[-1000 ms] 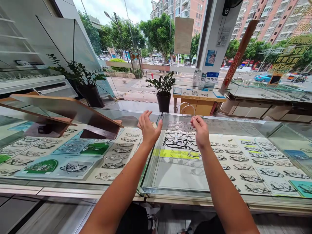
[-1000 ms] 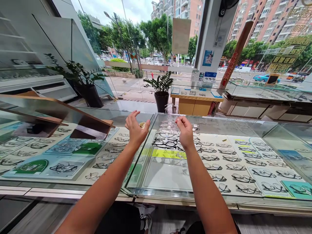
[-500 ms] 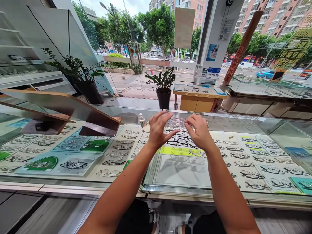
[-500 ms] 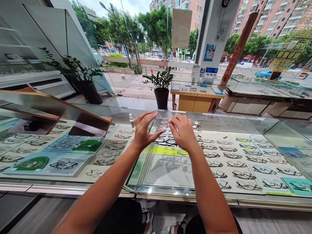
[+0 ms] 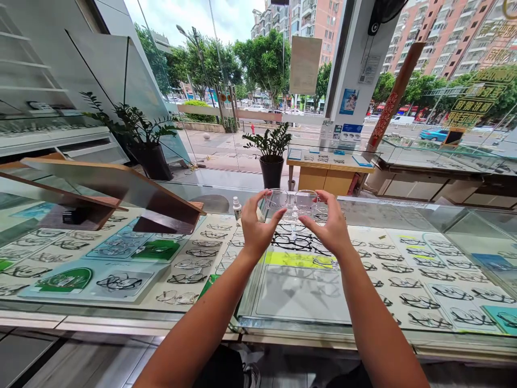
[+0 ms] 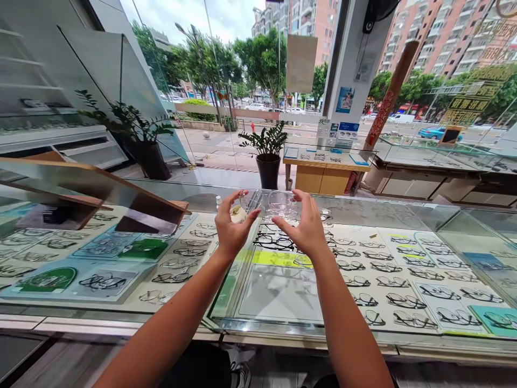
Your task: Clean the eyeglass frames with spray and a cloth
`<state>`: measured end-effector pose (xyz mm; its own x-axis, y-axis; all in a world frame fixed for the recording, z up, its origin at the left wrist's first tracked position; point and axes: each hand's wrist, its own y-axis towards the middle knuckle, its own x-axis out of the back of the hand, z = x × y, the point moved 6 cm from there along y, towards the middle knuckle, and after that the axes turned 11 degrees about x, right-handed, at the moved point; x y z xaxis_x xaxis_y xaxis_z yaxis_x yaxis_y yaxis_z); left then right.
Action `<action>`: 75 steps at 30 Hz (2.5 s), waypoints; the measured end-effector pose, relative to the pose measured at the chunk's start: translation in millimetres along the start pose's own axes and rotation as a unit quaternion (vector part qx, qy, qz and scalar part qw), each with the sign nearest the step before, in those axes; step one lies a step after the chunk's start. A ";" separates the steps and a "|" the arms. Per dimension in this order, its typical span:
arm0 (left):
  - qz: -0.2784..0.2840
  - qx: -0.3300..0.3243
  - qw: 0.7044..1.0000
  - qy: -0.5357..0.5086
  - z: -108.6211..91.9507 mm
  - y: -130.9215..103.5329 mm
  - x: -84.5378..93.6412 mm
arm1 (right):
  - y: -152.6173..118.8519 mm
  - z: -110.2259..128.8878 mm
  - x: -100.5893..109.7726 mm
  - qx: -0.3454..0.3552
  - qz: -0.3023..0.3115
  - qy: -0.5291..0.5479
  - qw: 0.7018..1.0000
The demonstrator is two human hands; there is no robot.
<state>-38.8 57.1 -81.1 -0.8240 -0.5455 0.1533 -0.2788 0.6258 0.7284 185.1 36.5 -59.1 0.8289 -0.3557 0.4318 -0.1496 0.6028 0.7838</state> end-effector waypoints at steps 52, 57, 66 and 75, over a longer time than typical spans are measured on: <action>0.112 -0.054 0.990 -0.072 -119.5 83.4 33.1 | 59.1 82.8 86.9 0.042 -0.111 -0.066 0.991; 0.122 -0.046 0.989 -0.070 -119.3 83.9 32.0 | 59.1 81.5 87.9 0.041 -0.108 -0.068 0.991; 0.122 -0.040 0.988 -0.081 -119.0 81.7 31.3 | 59.2 80.3 87.5 0.053 -0.103 -0.076 0.990; 0.108 -0.046 0.990 -0.081 -121.4 78.6 31.6 | 57.4 75.3 87.2 0.039 -0.081 -0.064 0.994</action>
<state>-26.8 21.3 62.1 -0.9297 -0.3032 0.2091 -0.0474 0.6614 0.7485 208.1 -13.6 57.1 0.7704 -0.5347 0.3472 -0.0657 0.4750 0.8775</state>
